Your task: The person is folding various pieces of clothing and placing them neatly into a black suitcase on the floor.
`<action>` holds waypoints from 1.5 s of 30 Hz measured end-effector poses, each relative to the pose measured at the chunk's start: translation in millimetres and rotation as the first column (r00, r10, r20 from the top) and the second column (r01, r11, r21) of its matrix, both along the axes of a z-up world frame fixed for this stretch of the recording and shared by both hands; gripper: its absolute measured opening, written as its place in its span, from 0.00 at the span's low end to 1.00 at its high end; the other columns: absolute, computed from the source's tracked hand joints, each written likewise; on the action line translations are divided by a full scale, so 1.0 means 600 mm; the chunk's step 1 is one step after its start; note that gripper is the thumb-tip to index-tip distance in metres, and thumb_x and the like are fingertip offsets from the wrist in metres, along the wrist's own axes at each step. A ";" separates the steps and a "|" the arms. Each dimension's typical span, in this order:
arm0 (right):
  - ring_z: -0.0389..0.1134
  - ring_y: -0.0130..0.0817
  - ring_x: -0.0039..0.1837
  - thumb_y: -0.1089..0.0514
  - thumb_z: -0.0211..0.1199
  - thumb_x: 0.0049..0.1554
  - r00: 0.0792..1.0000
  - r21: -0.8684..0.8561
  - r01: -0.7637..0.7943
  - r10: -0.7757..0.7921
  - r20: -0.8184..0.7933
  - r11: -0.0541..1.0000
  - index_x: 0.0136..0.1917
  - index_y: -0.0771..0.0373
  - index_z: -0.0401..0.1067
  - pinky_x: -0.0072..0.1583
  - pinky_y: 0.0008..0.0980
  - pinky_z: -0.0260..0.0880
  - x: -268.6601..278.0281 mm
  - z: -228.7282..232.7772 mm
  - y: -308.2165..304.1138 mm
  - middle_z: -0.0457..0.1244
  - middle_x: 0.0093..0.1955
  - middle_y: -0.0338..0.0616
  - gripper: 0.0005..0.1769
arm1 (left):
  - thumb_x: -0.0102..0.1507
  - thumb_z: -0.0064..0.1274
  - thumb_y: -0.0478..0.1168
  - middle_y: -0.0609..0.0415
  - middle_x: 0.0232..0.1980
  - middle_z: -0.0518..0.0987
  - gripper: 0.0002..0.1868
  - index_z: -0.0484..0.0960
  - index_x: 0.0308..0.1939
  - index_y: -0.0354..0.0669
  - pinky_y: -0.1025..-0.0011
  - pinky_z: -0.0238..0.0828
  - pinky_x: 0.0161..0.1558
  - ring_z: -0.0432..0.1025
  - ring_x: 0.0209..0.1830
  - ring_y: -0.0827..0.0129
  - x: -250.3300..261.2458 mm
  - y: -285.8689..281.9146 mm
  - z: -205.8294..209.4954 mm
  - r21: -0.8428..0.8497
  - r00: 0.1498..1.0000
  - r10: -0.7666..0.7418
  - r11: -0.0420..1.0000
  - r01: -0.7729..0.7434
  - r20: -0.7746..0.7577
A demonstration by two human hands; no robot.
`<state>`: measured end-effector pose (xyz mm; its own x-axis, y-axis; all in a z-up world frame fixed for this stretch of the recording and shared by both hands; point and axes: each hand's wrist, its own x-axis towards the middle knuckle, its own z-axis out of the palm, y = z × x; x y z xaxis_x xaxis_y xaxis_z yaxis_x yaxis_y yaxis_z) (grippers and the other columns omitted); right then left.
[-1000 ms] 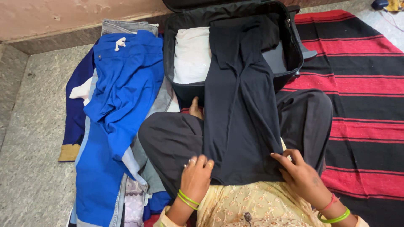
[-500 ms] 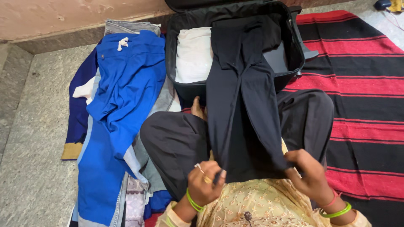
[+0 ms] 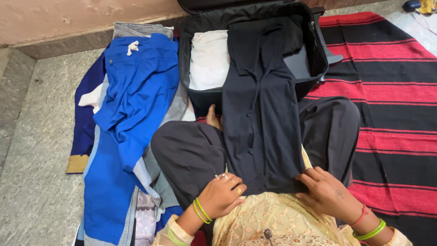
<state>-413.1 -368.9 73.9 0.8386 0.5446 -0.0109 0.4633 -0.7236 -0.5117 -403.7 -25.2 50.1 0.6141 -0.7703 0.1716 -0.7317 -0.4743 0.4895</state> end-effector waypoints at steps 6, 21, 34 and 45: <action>0.64 0.45 0.51 0.60 0.68 0.44 0.999 -0.017 0.036 -0.036 -0.006 0.999 0.52 0.60 0.73 0.53 0.41 0.66 -0.007 -0.021 -0.012 0.64 0.46 0.43 0.21 | 0.56 0.59 0.44 0.49 0.52 0.79 0.19 0.82 0.49 0.39 0.54 0.64 0.66 0.72 0.60 0.55 0.001 -0.005 -0.022 0.024 0.987 -0.045 0.999 0.042 0.154; 0.70 0.47 0.41 0.61 0.67 0.51 0.977 0.061 -0.062 0.073 -0.202 0.996 0.47 0.59 0.76 0.42 0.43 0.69 -0.034 0.011 -0.023 0.65 0.42 0.47 0.09 | 0.62 0.55 0.41 0.54 0.54 0.82 0.08 0.84 0.43 0.46 0.60 0.70 0.59 0.75 0.59 0.59 0.006 -0.015 -0.005 0.117 0.968 -0.244 0.965 0.236 0.056; 0.72 0.35 0.41 0.53 0.67 0.56 0.922 0.354 0.324 -0.377 0.092 0.878 0.48 0.65 0.79 0.47 0.35 0.71 0.447 -0.061 0.018 0.70 0.41 0.50 0.13 | 0.61 0.58 0.43 0.47 0.39 0.80 0.08 0.84 0.37 0.44 0.54 0.71 0.47 0.75 0.45 0.50 0.337 -0.103 -0.029 -0.045 0.932 0.350 0.934 -0.355 -0.089; 0.62 0.59 0.64 0.44 0.73 0.49 0.869 -0.106 0.494 -0.493 0.040 0.863 0.43 0.53 0.84 0.65 0.55 0.59 0.633 -0.168 0.144 0.68 0.53 0.48 0.14 | 0.66 0.54 0.48 0.37 0.78 0.60 0.31 0.68 0.72 0.48 0.42 0.48 0.73 0.52 0.79 0.39 0.210 -0.131 -0.102 -0.075 0.904 0.404 0.915 -0.397 0.139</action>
